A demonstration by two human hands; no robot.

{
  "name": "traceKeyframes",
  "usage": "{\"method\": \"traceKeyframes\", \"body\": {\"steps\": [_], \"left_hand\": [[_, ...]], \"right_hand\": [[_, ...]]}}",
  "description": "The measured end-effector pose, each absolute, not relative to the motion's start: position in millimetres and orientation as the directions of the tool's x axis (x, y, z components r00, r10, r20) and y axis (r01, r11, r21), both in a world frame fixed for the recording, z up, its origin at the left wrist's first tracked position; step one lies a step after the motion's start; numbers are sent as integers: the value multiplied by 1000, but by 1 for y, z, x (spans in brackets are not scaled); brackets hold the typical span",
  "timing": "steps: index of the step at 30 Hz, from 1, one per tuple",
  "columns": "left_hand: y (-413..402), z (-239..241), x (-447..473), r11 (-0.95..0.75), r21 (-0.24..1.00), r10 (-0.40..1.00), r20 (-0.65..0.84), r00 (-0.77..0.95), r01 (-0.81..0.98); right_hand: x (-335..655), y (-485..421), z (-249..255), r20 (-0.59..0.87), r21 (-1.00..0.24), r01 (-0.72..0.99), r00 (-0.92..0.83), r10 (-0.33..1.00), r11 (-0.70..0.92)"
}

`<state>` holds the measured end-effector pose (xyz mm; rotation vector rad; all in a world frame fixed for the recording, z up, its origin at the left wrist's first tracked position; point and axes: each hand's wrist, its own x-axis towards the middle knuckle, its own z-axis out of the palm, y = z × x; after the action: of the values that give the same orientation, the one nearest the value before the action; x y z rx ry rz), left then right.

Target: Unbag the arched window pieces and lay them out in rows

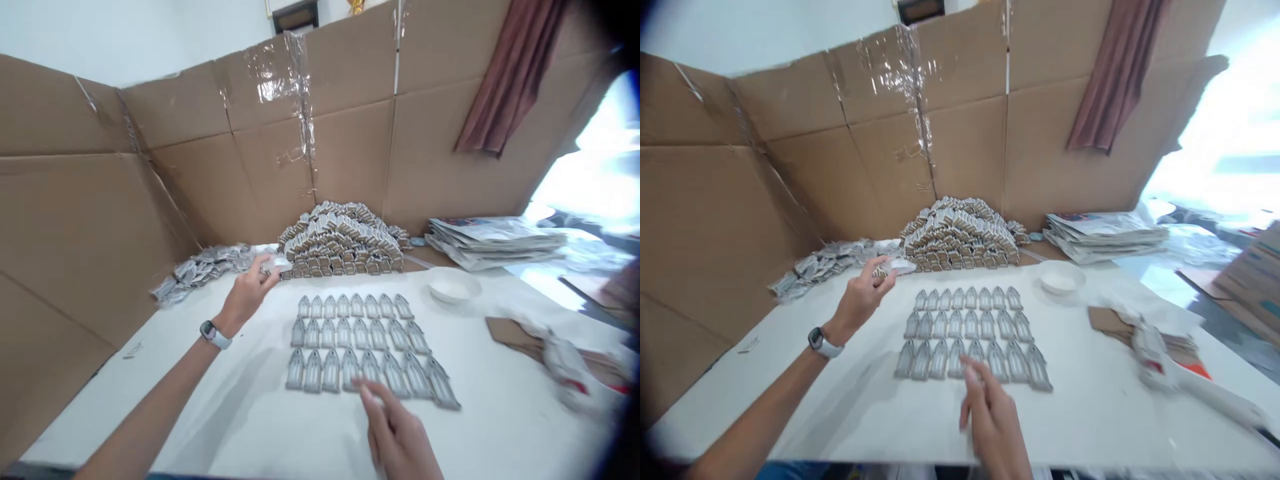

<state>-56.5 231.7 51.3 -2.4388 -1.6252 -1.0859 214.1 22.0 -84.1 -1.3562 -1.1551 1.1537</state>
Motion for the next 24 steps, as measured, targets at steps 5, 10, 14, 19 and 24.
{"method": "traceKeyframes", "body": {"steps": [5, 10, 14, 19, 24], "left_hand": [[83, -17, 51, -600, 541, 794, 492, 357, 590], [13, -64, 83, -420, 826, 876, 261, 406, 376], [22, -65, 67, -193, 943, 975, 152, 163, 273], [34, -62, 60, -147, 944, 988, 156, -8, 296], [33, -62, 60, -158, 949, 984, 173, -31, 275]], "right_hand": [[232, 28, -69, -140, -806, -583, 18, 990, -103], [238, 29, -78, -148, -760, -648, 110, 983, -42], [233, 34, -90, -97, -834, -552, 139, 986, -5], [231, 34, -93, -26, -923, -383, 121, 992, 22], [234, 29, -89, 70, -966, -242, 100, 993, 92]]}}
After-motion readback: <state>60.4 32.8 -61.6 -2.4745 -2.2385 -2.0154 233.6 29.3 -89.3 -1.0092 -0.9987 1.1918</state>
